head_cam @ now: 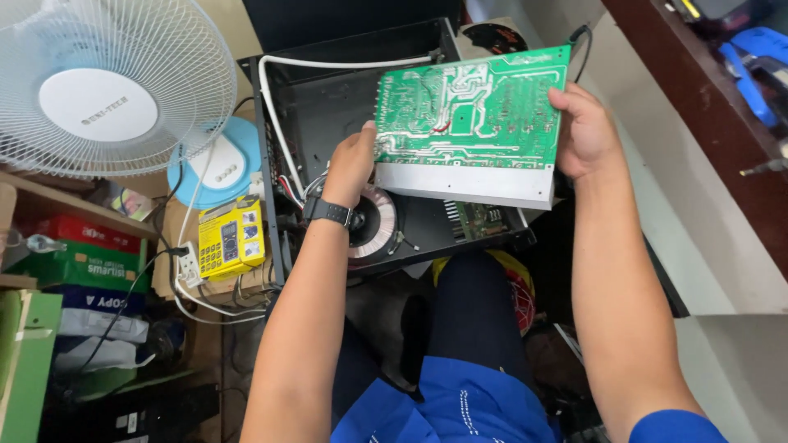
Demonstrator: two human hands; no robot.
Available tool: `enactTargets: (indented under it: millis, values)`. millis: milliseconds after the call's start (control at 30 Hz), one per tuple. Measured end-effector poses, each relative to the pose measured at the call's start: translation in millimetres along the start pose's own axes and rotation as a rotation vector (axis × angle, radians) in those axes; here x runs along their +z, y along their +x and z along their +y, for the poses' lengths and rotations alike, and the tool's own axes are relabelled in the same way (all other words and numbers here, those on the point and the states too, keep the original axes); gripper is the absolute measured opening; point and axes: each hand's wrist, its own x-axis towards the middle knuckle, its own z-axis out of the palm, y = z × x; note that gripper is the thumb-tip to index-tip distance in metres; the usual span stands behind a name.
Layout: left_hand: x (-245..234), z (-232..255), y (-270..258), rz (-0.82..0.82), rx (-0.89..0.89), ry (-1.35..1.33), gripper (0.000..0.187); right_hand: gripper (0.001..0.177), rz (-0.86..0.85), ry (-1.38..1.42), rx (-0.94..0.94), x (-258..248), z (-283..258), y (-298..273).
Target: The person removes the back cover of a black electronic device and lifts out a green circuit board. They hold the board with both hands, rotate it to view different sides, and manipulate the attached wires and components.
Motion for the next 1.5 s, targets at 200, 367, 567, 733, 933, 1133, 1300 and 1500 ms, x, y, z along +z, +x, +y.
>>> enactTargets:
  millis: [200, 367, 567, 733, 933, 1133, 1300, 1500]
  values:
    - [-7, 5, 13, -0.041, -0.175, -0.114, 0.079, 0.037, -0.056, -0.006, 0.008, -6, 1, 0]
    - [-2, -9, 21, 0.015, -0.084, -0.034, 0.055, 0.021, 0.030, -0.037, 0.016, -6, 3, 2]
    - [4, -28, 33, -0.002, 0.073, 0.228, 0.036, 0.024, 0.019, -0.038, 0.029, -9, 12, 9]
    - [19, -57, 53, 0.108, 0.135, 0.354, 0.057, 0.015, 0.111, -0.045, 0.013, -17, 29, 20]
    - [11, -53, 47, 0.074, 0.187, 0.364, 0.055, 0.066, 0.230, -0.476, -0.105, -30, 22, -18]
    - [7, -44, 34, 0.092, 0.142, 0.382, 0.053, 0.052, 0.328, -0.872, -0.367, -31, 15, -66]
    - [4, -41, 25, 0.112, 0.113, 0.441, 0.059, 0.063, 0.255, -0.977, -0.248, -16, 8, -73]
    - [-1, -11, 0, 0.117, 0.281, 0.568, 0.066, 0.079, 0.127, -0.964, -0.223, -6, 12, -11]
